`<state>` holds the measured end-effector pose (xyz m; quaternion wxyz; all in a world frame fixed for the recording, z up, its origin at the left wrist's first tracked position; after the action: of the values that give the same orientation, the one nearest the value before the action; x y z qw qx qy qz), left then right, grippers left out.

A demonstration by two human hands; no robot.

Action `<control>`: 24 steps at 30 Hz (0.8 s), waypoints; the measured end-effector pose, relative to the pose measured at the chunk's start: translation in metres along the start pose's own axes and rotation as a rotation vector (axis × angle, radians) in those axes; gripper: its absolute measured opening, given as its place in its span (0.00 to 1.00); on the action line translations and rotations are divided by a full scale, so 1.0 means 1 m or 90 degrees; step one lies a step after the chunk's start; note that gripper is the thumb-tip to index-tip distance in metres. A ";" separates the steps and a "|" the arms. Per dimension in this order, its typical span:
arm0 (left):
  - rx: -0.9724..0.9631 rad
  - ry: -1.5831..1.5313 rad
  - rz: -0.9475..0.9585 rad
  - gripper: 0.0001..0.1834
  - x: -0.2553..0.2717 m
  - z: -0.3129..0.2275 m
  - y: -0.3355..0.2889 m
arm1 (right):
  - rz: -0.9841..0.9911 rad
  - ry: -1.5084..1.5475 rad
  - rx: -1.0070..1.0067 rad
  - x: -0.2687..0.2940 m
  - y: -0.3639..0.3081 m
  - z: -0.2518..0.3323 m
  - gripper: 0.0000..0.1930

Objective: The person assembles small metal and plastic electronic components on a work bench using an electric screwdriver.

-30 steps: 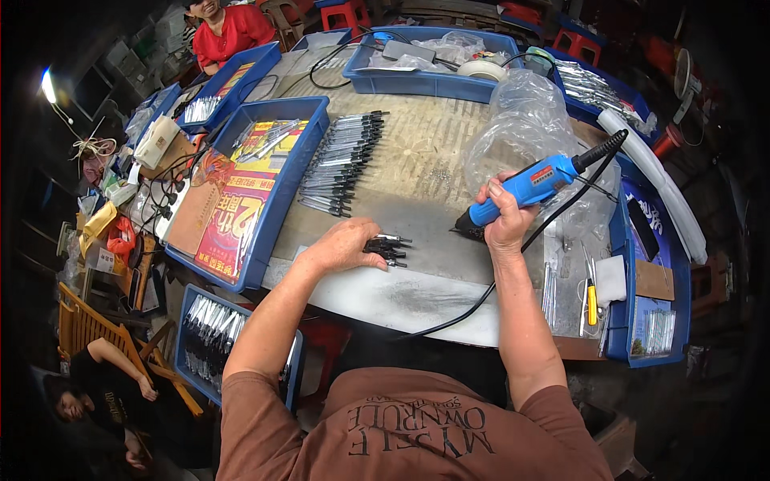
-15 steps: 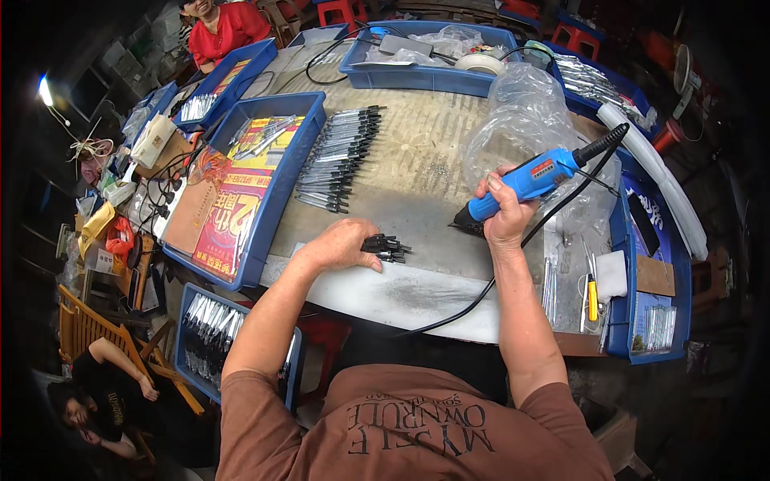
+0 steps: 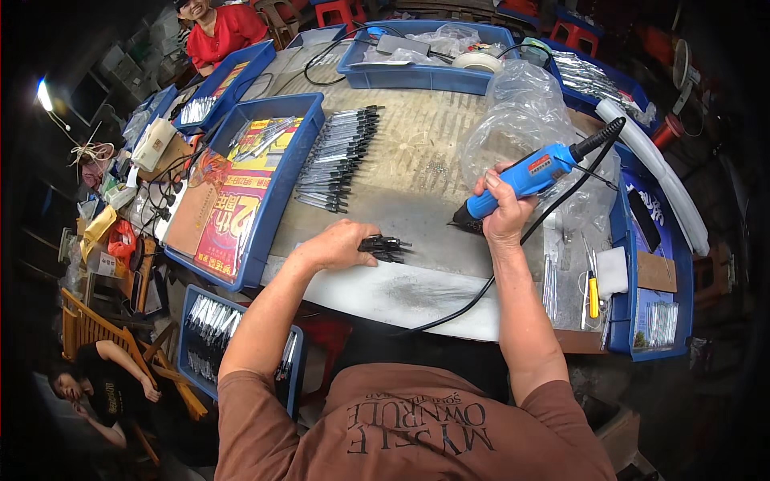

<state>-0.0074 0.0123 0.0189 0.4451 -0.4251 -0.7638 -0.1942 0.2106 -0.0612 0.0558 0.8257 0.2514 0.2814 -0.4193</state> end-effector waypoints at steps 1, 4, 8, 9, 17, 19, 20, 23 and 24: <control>-0.005 -0.001 0.014 0.18 -0.001 0.000 0.001 | 0.001 0.001 0.000 0.000 0.000 0.000 0.12; 0.001 -0.011 0.042 0.18 -0.001 0.000 0.003 | 0.002 -0.002 0.003 -0.001 -0.001 0.002 0.11; 0.012 0.011 0.072 0.16 0.001 -0.008 0.003 | -0.006 -0.006 -0.002 0.002 0.001 0.000 0.11; 0.012 0.013 0.073 0.16 0.001 -0.009 0.003 | -0.006 -0.006 -0.008 0.003 0.001 -0.001 0.11; 0.029 -0.024 0.044 0.14 0.005 -0.008 0.005 | -0.013 -0.004 -0.008 0.003 0.002 0.000 0.11; 0.024 -0.039 0.009 0.14 0.009 -0.005 0.007 | -0.017 0.000 -0.009 0.004 0.003 0.001 0.11; 0.022 -0.055 -0.027 0.13 0.014 -0.005 0.008 | -0.017 -0.002 -0.012 0.003 0.002 0.001 0.11; 0.079 -0.176 -0.088 0.14 0.023 0.001 0.011 | -0.012 -0.009 -0.014 0.004 0.003 -0.002 0.12; 0.055 -0.268 -0.159 0.14 0.031 0.001 0.012 | -0.007 -0.014 -0.011 0.004 0.003 -0.002 0.12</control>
<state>-0.0054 0.0348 0.0434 0.2666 -0.3389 -0.8940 -0.1219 0.2144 -0.0602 0.0525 0.8286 0.2375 0.2772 -0.4244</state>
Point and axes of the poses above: each hand's wrist, its own y-axis towards the middle knuckle, its own x-axis out of the back of the hand, z = x × y, the point moved 8 cm from there along y, towards the middle knuckle, and after that the axes turned 10 degrees about -z, right-handed, at the moved point
